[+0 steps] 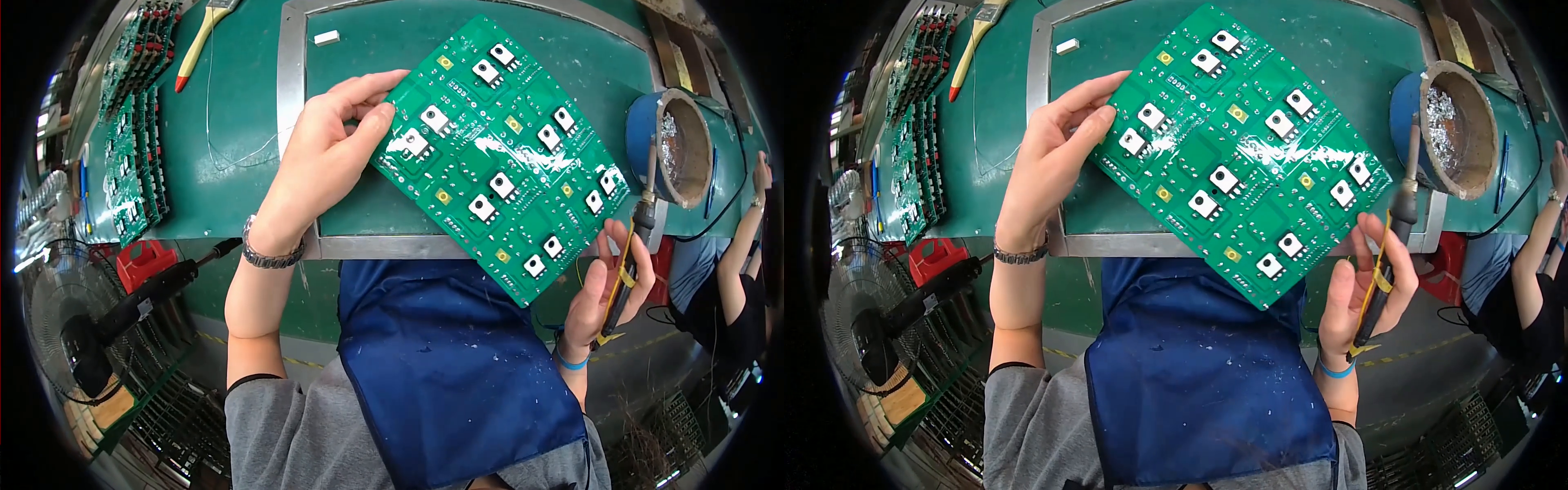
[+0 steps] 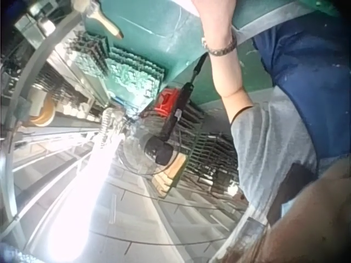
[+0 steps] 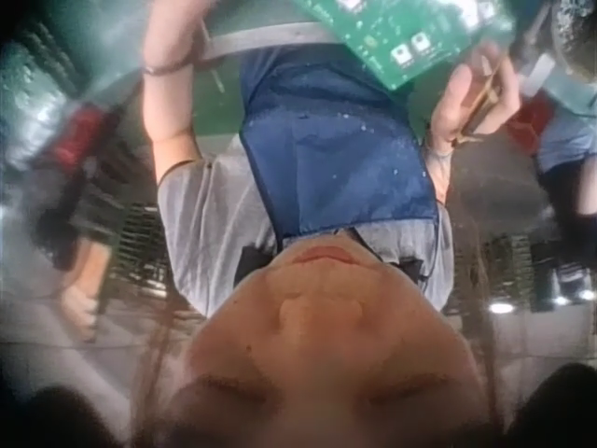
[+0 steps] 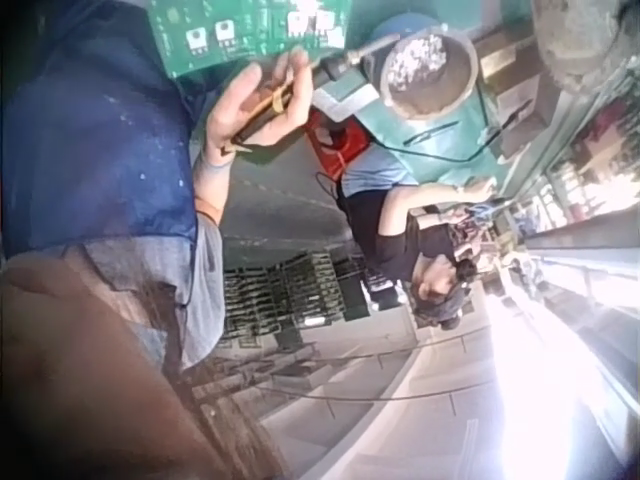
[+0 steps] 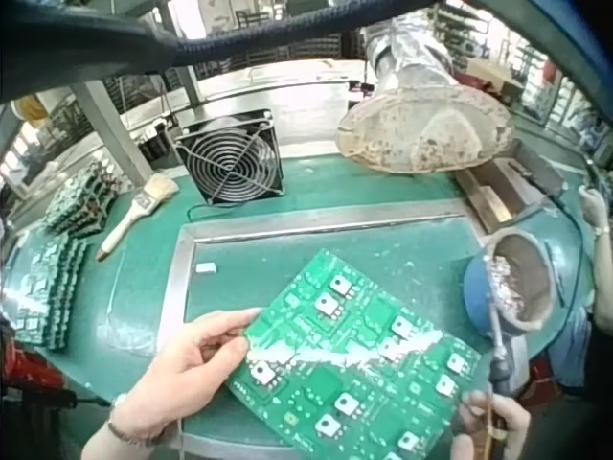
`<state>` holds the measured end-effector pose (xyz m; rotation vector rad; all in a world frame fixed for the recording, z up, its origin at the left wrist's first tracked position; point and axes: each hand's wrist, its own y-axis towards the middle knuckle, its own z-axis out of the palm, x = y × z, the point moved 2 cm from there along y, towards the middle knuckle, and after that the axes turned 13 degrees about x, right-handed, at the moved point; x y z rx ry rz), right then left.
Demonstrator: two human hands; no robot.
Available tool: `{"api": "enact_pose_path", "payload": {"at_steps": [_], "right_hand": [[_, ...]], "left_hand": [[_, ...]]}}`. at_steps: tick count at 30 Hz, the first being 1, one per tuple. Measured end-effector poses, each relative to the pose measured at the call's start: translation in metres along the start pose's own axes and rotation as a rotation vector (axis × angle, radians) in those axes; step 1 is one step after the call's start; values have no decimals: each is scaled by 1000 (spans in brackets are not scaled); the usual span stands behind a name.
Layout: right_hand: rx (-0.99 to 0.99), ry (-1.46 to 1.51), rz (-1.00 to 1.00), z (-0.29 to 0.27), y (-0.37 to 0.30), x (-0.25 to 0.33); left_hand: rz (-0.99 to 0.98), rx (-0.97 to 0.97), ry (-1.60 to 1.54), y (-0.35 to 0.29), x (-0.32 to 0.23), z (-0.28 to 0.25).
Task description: The person solders components onto a circuit board using a soldering iron and solder wire. The person then gathers circuit boards from the workbench, carries them across the workspace, and arranges them on a rolling cart.
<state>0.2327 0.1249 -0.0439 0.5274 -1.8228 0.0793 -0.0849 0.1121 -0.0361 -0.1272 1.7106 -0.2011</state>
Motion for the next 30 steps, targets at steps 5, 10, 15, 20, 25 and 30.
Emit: {"api": "enact_pose_path", "payload": {"at_steps": [5,10,15,20,25,30], "right_hand": [[63,-88,-70,-3,-12,-6],[-178,-477,-109,-37,-1,10],[-337,-608,112,-62,23,19],[-410,-531,-84,-71,26,22],[-375,-419,-108,-44,25,39],[-9,-211,-27,-6,38,51]], "left_hand": [[101,-189,483,-5,-13,4],[167,-435,999,-30,-26,-10],[-31,-512,1132,-64,-18,-25],[-126,-569,1153,-81,0,-41],[-20,-664,1012,-79,-9,-34],[-3,-566,1023,-76,-6,-36]]}}
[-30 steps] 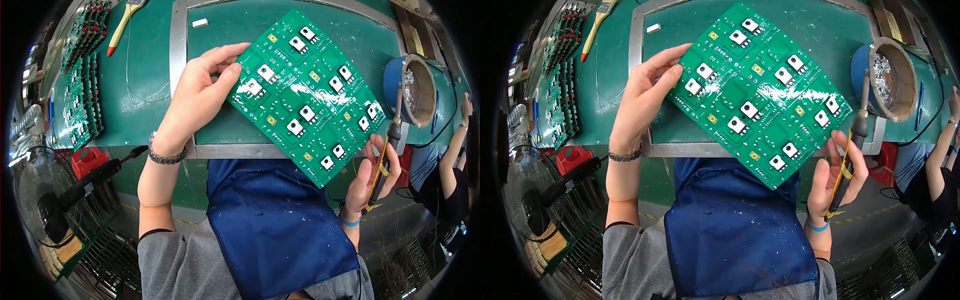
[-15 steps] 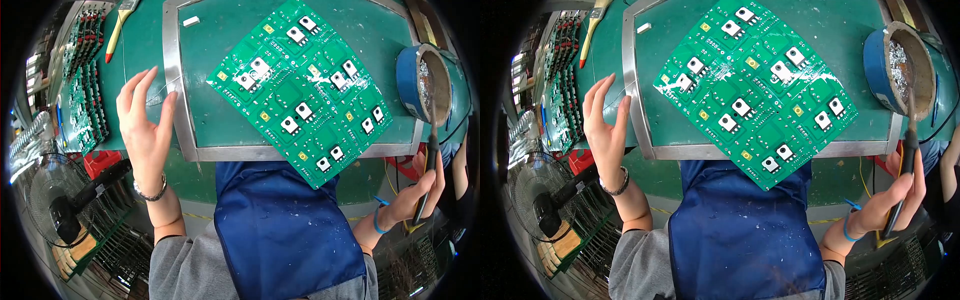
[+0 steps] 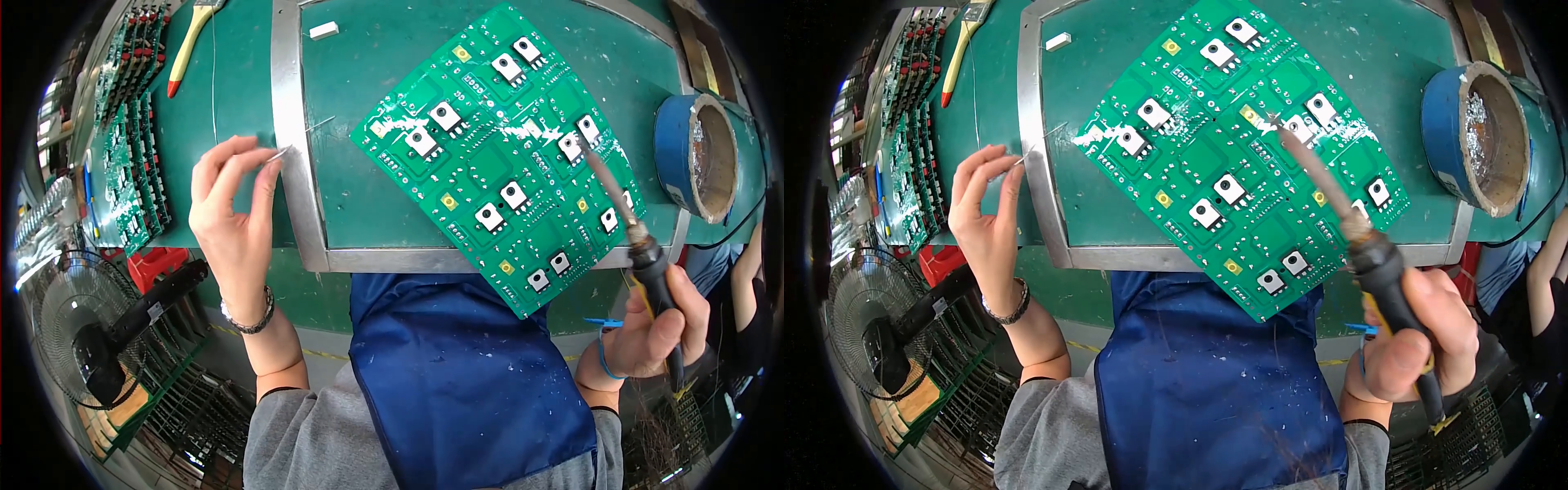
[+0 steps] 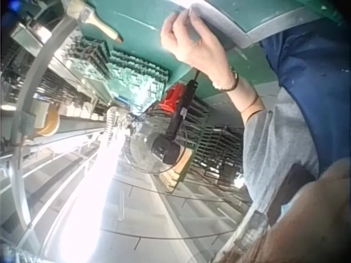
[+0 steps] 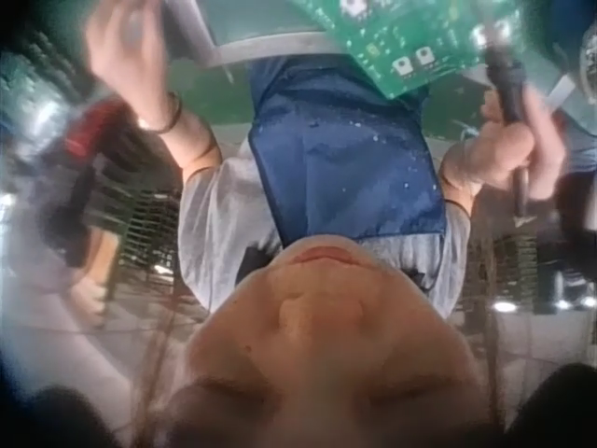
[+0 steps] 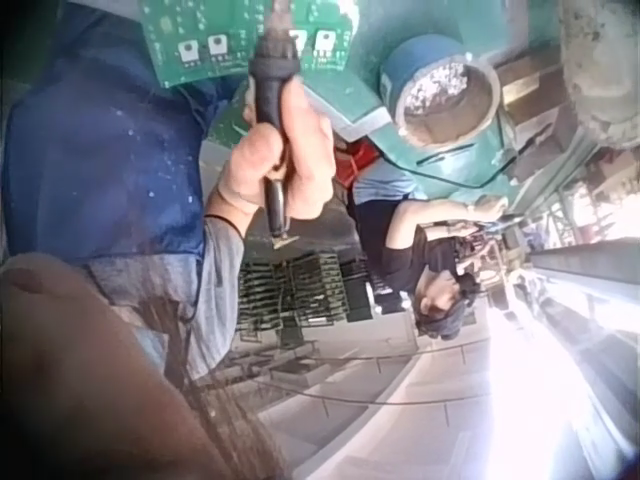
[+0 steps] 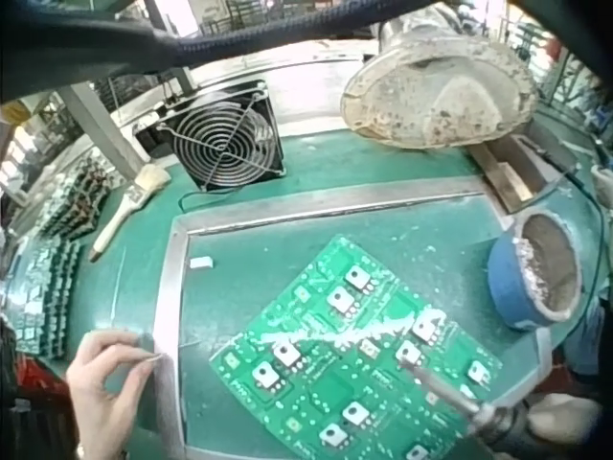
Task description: The person solders components onto a circuit board using a soldering iron and solder wire. The person then gathers circuit boards from the workbench, carries them across the workspace, and arranges them on a rolling cart.
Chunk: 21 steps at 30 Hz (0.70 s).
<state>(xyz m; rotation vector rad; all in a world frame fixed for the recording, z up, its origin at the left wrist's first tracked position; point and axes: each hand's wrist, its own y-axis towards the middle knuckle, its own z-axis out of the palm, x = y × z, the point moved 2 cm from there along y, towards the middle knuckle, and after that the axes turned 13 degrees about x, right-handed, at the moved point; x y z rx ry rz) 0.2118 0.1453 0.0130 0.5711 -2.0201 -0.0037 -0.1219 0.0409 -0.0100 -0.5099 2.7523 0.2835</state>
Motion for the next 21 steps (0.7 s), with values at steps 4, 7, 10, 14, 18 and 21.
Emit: {"api": "enact_pose_path", "payload": {"at_steps": [4,7,10,14,18,21], "right_hand": [[150,51,-5,15,16,4],[195,100,10,23,23,7],[259,117,26,27,26,5],[254,100,-3,31,28,2],[314,151,9,35,31,3],[364,155,29,34,32,4]], "left_hand": [[-2,20,-127,-10,-6,-5],[1,108,-275,-12,-35,-12],[115,172,-377,-16,-52,3],[168,162,-390,-15,-57,13],[169,74,-325,-19,-57,14],[94,87,-351,-20,-63,13]]}}
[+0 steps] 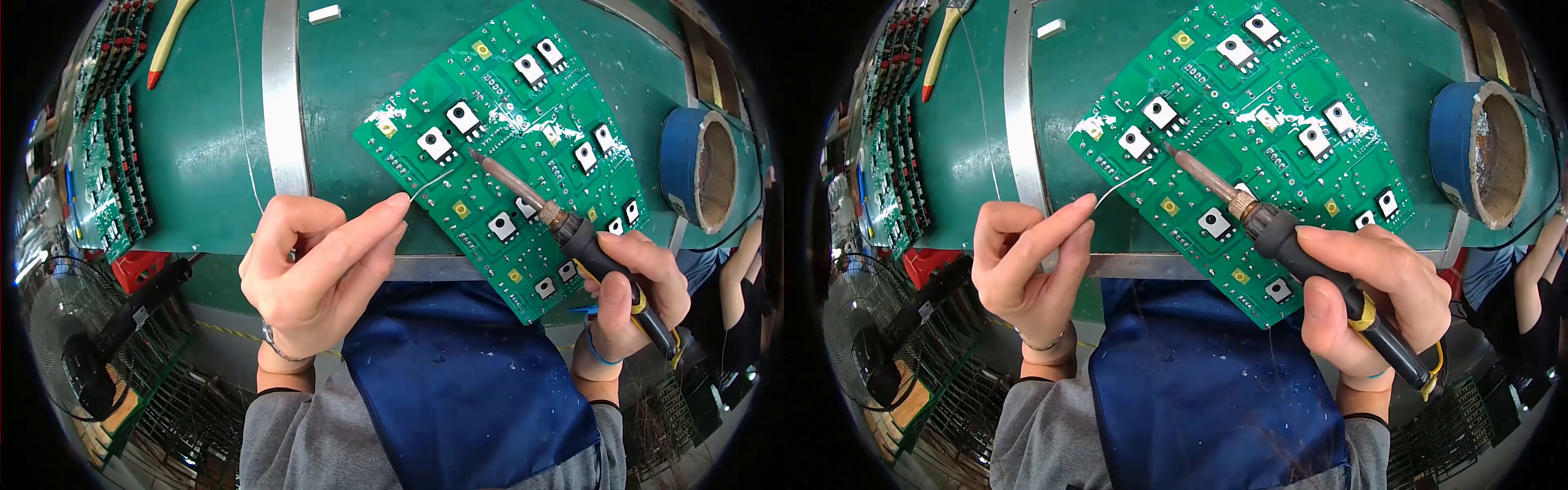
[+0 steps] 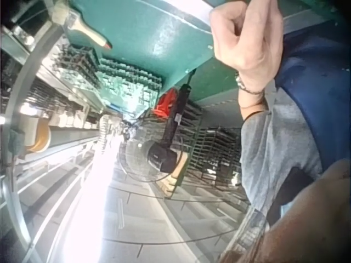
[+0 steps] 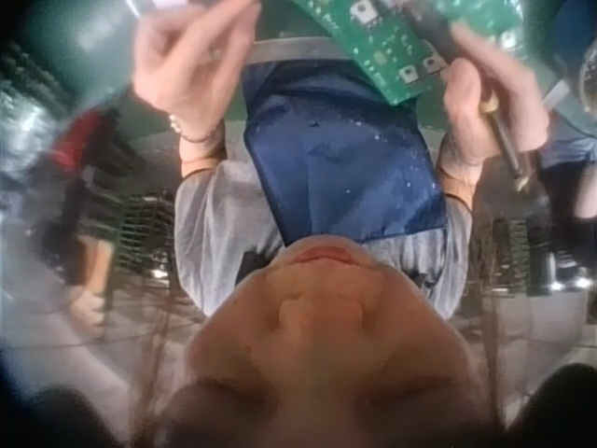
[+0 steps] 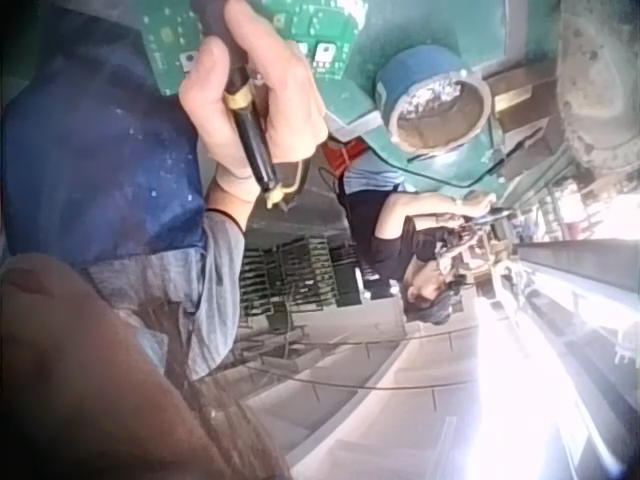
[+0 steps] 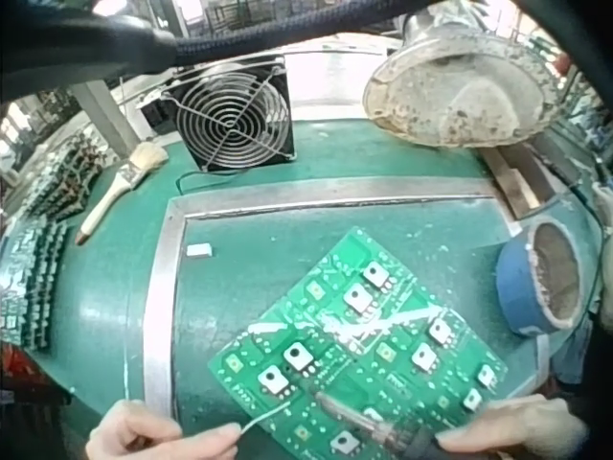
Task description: The person solders components onto a circuit board using a soldering iron and solder wire. The person then gathers circuit boards from the workbench, carries them across the workspace, and arranges them on a rolling cart.
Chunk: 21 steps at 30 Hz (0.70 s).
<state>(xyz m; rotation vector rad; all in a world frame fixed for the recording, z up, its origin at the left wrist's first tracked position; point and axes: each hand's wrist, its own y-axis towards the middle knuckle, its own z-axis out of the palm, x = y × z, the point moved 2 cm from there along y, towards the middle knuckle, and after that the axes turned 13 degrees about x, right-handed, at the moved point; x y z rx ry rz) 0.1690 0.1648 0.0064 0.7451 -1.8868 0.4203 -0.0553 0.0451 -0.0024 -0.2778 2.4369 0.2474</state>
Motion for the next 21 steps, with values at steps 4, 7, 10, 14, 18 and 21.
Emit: {"api": "enact_pose_path", "payload": {"at_steps": [4,7,10,14,18,21], "right_hand": [[10,-2,-21,3,1,-3],[7,40,-11,5,2,-3],[39,27,-31,4,4,-3],[55,32,-46,5,6,-6],[87,43,-5,3,7,-5],[91,33,-41,2,9,-7]], "left_hand": [[4,-6,12,1,-3,5],[26,-28,11,3,0,7],[116,-21,77,6,3,8],[122,-14,78,5,4,10],[138,-13,108,5,4,12],[129,-7,135,4,2,13]]}}
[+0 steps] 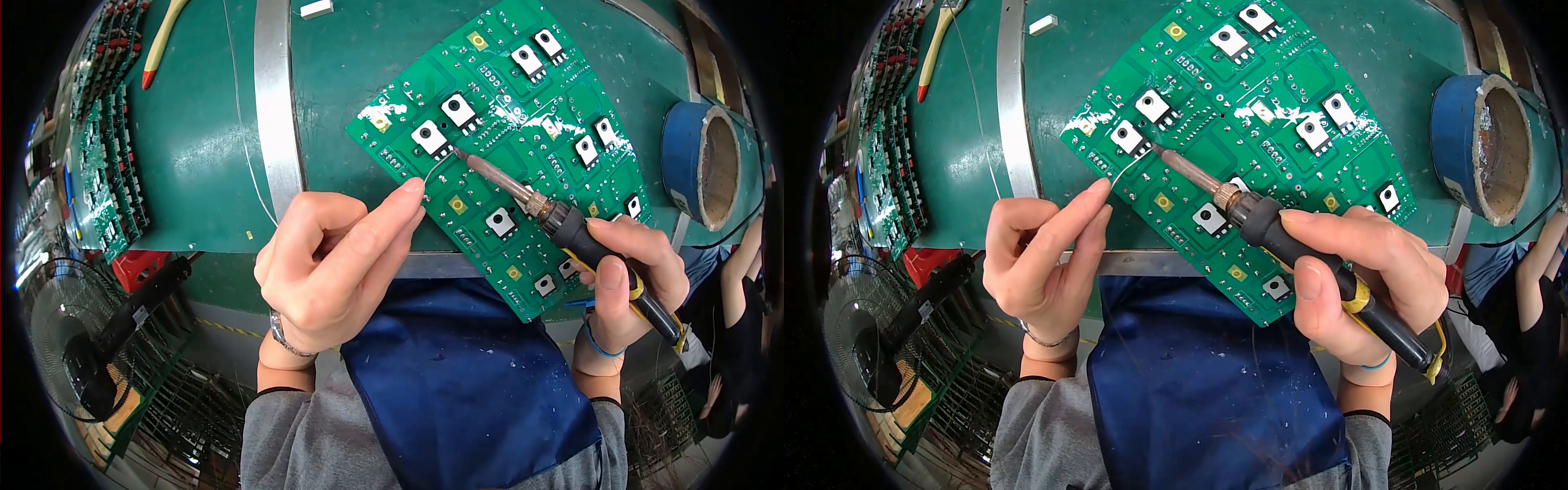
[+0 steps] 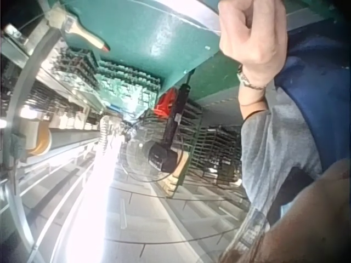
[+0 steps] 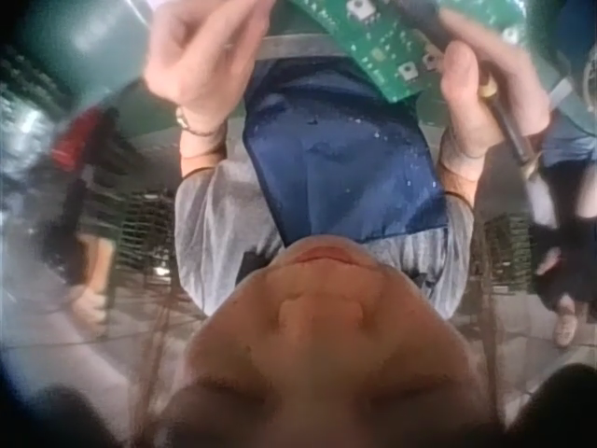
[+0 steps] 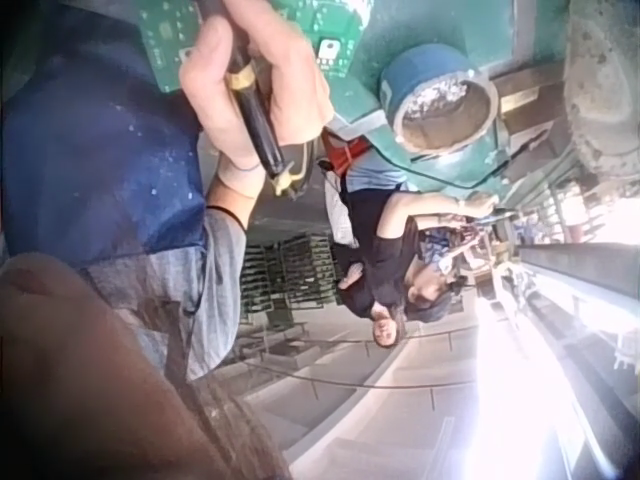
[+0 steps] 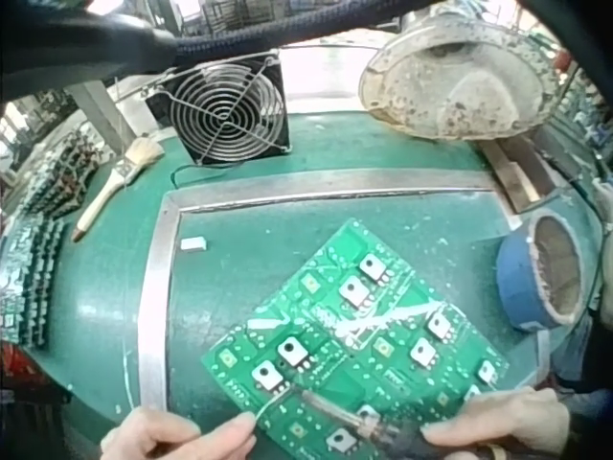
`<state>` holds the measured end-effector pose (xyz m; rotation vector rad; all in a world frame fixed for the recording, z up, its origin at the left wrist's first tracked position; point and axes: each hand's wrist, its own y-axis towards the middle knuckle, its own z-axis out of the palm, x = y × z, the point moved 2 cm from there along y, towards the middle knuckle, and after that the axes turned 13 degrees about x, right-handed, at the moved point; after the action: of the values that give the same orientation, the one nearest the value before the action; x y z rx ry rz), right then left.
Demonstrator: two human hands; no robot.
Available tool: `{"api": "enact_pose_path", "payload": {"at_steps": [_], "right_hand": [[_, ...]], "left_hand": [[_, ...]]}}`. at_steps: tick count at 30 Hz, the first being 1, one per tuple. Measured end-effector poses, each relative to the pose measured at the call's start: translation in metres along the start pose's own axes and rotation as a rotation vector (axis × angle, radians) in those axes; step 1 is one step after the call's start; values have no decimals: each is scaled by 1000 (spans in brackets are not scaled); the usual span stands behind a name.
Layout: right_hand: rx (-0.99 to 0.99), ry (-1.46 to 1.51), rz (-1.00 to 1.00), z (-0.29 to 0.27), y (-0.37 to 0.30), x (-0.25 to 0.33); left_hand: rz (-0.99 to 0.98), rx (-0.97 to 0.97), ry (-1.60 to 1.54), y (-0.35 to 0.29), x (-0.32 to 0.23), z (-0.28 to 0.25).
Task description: The person solders components onto a circuit board using a soldering iron and solder wire. The person then gathers circuit boards from the workbench, carries them across the workspace, and arranges them on a rolling cart.
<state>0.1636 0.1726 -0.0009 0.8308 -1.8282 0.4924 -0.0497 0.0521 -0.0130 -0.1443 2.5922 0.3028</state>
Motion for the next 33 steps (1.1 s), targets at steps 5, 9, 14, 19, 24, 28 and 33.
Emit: {"api": "enact_pose_path", "payload": {"at_steps": [5,9,14,19,24,28,33], "right_hand": [[53,-50,-116,-2,4,1],[62,-75,-121,-2,4,3],[76,-100,-127,-4,4,4],[66,-86,-136,-3,4,3],[72,-95,-132,-3,3,3],[78,-127,-137,-4,4,4],[91,-135,-120,-4,5,8]], "left_hand": [[9,-24,28,0,-3,-1],[19,-6,23,2,-3,2],[43,-21,34,2,-3,4],[31,-23,45,1,-7,1],[-21,13,24,5,-10,7],[-21,12,35,6,-10,8],[-17,-14,39,4,-11,6]]}}
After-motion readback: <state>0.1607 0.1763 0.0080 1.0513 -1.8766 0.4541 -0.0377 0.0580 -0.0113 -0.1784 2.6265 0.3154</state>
